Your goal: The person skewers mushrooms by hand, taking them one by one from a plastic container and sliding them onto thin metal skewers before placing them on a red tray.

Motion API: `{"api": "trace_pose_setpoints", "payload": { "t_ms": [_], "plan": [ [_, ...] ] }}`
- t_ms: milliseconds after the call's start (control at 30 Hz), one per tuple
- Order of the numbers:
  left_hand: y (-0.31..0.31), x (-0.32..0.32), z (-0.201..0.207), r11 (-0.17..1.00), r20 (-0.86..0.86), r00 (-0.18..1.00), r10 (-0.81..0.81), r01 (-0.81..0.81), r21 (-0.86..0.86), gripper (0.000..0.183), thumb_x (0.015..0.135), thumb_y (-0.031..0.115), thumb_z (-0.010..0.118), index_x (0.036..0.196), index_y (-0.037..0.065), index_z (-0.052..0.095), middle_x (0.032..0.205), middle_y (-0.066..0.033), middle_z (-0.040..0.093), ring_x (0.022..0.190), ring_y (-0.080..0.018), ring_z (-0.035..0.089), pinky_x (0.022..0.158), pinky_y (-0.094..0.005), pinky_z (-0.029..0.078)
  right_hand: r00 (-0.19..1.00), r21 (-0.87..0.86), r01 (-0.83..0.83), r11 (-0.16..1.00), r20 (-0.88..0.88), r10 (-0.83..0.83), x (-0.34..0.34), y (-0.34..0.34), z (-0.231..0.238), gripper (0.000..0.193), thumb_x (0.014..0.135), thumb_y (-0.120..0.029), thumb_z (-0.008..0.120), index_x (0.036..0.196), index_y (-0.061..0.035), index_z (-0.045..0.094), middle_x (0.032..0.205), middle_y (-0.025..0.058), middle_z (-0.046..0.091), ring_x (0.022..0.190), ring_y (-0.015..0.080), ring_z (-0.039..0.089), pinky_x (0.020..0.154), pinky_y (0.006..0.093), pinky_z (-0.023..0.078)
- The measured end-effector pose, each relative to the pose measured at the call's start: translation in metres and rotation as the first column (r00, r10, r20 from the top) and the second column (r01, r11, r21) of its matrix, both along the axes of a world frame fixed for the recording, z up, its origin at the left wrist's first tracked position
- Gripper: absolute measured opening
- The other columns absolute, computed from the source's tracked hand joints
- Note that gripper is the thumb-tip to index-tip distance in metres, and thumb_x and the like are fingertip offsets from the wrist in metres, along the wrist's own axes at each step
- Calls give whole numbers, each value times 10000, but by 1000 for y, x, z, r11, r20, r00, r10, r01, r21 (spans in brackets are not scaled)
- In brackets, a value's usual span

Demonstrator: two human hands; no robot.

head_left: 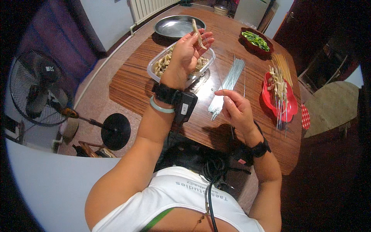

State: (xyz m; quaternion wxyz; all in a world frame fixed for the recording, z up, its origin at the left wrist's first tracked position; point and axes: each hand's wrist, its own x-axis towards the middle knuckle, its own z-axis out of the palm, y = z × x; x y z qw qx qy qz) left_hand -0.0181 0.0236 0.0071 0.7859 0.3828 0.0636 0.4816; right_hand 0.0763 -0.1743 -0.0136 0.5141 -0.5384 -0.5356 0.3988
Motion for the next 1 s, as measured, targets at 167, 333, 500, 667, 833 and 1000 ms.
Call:
{"api": "trace_pose_setpoints", "payload": {
  "t_ms": [167, 333, 500, 667, 833, 1000],
  "plan": [
    [0, -6, 2, 1000, 28, 1000, -7, 8, -26, 221, 881, 106, 321, 1029, -15, 431, 979, -176, 539, 844, -237, 565, 760, -314, 477, 1000, 71, -4, 997, 31, 2, 2, 1, -8, 239, 869, -123, 376, 1001, 32, 502, 475, -59, 360, 386, 16, 306, 374, 156, 235],
    [2, -11, 3, 1000, 63, 998, -4, 6, -22, 217, 877, 96, 329, 1019, -21, 444, 976, -178, 541, 847, -240, 564, 774, -321, 472, 1000, 67, -3, 998, 16, 2, 0, 1, -9, 230, 863, -114, 385, 995, 28, 509, 484, -59, 363, 397, 15, 311, 377, 159, 231],
    [2, -15, 4, 1000, 29, 1000, -11, 10, 28, 262, 873, 125, 363, 1083, -21, 417, 1035, -175, 528, 917, -253, 541, 811, -319, 443, 997, 45, 12, 999, 74, -15, 2, 2, -10, 218, 834, -126, 406, 969, -34, 550, 526, -67, 366, 462, 32, 337, 421, 189, 276],
    [2, -14, 5, 997, 5, 1000, -19, 18, 69, 263, 874, 134, 363, 1072, -24, 432, 1031, -177, 529, 925, -256, 539, 812, -323, 442, 997, 0, 21, 1000, 74, -21, 5, 2, -8, 212, 832, -120, 411, 966, -34, 552, 528, -66, 364, 464, 31, 334, 421, 190, 276],
    [3, -16, 4, 998, 35, 999, -18, 16, 68, 269, 879, 145, 355, 1071, -28, 431, 1037, -181, 523, 919, -261, 539, 822, -329, 438, 992, 21, 48, 999, 113, -50, 2, 4, -9, 205, 827, -109, 418, 947, -27, 563, 528, -62, 368, 459, 35, 337, 417, 192, 278],
    [2, -13, 3, 999, 48, 999, 8, -11, 51, 268, 879, 156, 361, 1057, -29, 435, 1037, -181, 522, 916, -265, 539, 835, -338, 432, 992, 8, 61, 998, 113, -62, 3, 5, -10, 201, 822, -103, 425, 941, -29, 569, 531, -56, 380, 463, 39, 349, 423, 194, 293]
  ]
}}
